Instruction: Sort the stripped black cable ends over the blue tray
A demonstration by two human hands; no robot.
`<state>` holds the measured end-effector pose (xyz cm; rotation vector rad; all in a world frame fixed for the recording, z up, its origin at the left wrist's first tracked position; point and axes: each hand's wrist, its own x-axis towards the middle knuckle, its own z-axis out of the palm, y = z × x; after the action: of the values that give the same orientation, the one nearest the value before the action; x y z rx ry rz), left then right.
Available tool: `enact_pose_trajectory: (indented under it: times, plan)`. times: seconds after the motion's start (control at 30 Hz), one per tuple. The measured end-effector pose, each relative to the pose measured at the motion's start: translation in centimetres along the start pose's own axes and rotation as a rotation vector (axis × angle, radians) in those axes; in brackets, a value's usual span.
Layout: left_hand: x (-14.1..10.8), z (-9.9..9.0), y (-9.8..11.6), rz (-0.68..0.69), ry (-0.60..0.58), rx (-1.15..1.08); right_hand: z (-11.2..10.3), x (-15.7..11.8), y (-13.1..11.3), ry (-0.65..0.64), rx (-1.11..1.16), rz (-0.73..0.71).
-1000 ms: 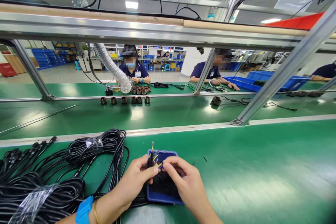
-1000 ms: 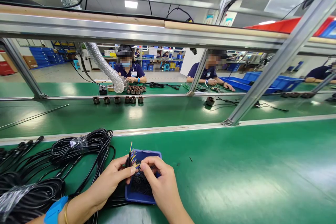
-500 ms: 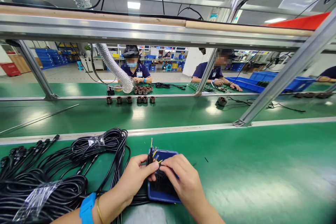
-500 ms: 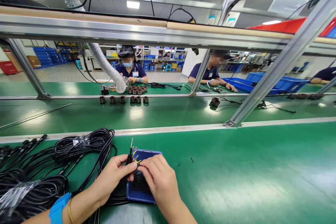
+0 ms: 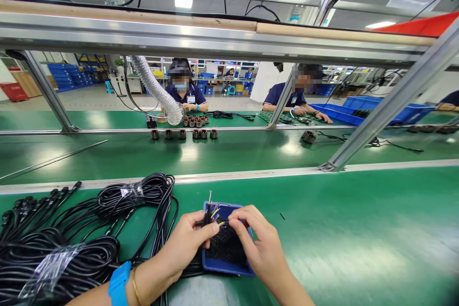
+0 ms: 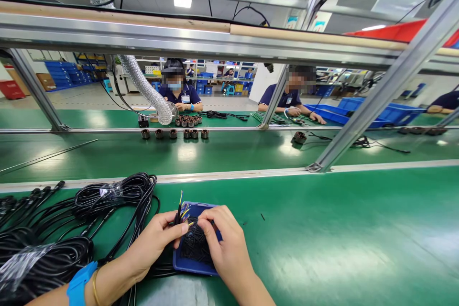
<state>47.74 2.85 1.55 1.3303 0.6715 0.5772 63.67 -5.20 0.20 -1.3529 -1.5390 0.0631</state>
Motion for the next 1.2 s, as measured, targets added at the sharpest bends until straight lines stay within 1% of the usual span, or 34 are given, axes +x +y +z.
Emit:
enact_pose_trajectory:
  times: [0.27, 0.43, 0.5, 0.63, 0.7, 0.77, 0.9, 1.07, 1.13, 1.2]
  plan:
    - [0.0, 0.0, -0.1, 0.001, -0.009, -0.007, 0.0, 0.2, -0.2, -0.036, -0.037, -0.045]
    - [0.1, -0.1, -0.4, -0.006, -0.004, -0.037, -0.1, 0.2, 0.2, -0.039, -0.002, -0.12]
    - [0.1, -0.2, -0.5, -0.001, -0.009, -0.033, -0.1, 0.2, 0.4, -0.009, 0.026, -0.098]
    - [0.1, -0.2, -0.6, 0.012, -0.023, -0.011, 0.1, 0.1, 0.3, 0.096, 0.075, 0.071]
    - [0.1, -0.2, -0.6, 0.014, -0.031, -0.016, 0.3, 0.0, 0.1, 0.103, 0.102, 0.124]
    - [0.1, -0.1, -0.5, 0.015, -0.035, -0.025, 0.5, -0.1, -0.1, 0.11, 0.12, 0.148]
    - [0.1, 0.0, -0.4, 0.013, -0.037, -0.028, 0.8, -0.3, -0.2, 0.137, 0.133, 0.153]
    - [0.0, -0.1, -0.5, 0.007, -0.042, -0.035, 1.2, -0.5, -0.2, 0.119, 0.117, 0.132]
    - [0.0, -0.1, -0.5, 0.005, -0.04, -0.033, 1.4, -0.5, -0.2, 0.124, 0.095, 0.098]
    - [0.0, 0.0, -0.4, 0.002, -0.035, -0.031, 1.4, -0.5, -0.1, 0.115, 0.073, 0.034]
